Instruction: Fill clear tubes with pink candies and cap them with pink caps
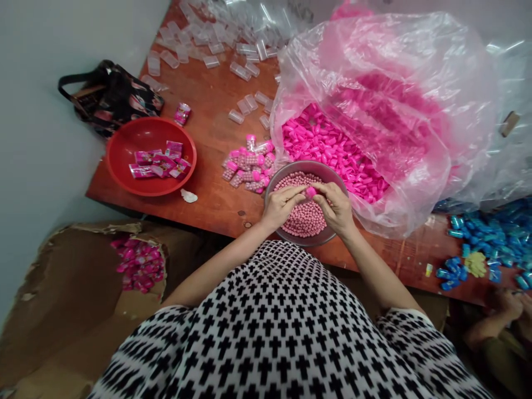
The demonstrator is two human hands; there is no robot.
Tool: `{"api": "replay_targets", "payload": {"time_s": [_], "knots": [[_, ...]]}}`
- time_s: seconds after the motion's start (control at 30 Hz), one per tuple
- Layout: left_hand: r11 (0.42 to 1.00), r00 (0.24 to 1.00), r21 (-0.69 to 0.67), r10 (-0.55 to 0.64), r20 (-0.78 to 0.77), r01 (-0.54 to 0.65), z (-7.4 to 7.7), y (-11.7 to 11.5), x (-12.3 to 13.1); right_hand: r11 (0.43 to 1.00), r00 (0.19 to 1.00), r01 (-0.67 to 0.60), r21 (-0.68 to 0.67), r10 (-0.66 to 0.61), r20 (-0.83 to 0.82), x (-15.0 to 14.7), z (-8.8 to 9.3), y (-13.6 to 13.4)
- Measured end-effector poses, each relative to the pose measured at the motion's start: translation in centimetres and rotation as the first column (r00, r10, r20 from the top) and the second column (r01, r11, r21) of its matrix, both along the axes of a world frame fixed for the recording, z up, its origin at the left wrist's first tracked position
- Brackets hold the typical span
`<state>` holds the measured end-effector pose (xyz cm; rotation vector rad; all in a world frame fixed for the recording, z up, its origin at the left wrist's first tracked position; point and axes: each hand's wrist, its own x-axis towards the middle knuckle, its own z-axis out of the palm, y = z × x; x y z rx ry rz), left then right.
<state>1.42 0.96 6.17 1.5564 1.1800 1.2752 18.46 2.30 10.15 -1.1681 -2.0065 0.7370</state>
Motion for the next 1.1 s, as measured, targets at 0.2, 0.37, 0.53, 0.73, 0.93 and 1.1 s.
{"api": "replay_targets", "payload": {"time_s": [0.2, 0.37, 0.53, 0.73, 0.93, 1.1], "knots": [[1.0, 1.0, 0.017, 0.021, 0.015, -0.021, -0.3, -0.1, 0.0, 1.0, 0.999, -0.017, 0.022, 0.016, 0.047, -0.5, 0.0, -0.1], [0.999, 1.0, 0.042, 0.02, 0.018, -0.021, 0.0, -0.2, -0.1, 0.994, 0.992, -0.083, 0.074, 0.075, 0.097, -0.4, 0.0, -0.3], [1.0, 1.0, 0.024, 0.002, 0.009, -0.002, 0.5, -0.8, -0.1, 0.985, 0.982, -0.138, 0.106, 0.122, 0.144, 0.1, 0.0, -0.7], [0.994, 0.994, 0.026, -0.107, -0.017, 0.107, 1.3, -1.5, 0.0, 0.947, 0.928, -0.32, 0.026, 0.308, 0.212, 1.7, 1.6, -0.7], [1.0, 0.999, -0.012, -0.027, -0.019, 0.027, 1.1, -1.2, 0.4, 0.962, 0.892, -0.274, -0.012, 0.259, 0.37, 1.1, 1.2, -0.1], [0.98, 0.992, -0.177, 0.101, 0.074, -0.086, 0.2, -0.6, 0.4, 0.967, 0.99, -0.137, -0.214, 0.142, 0.01, 0.4, 0.6, 0.6]]}}
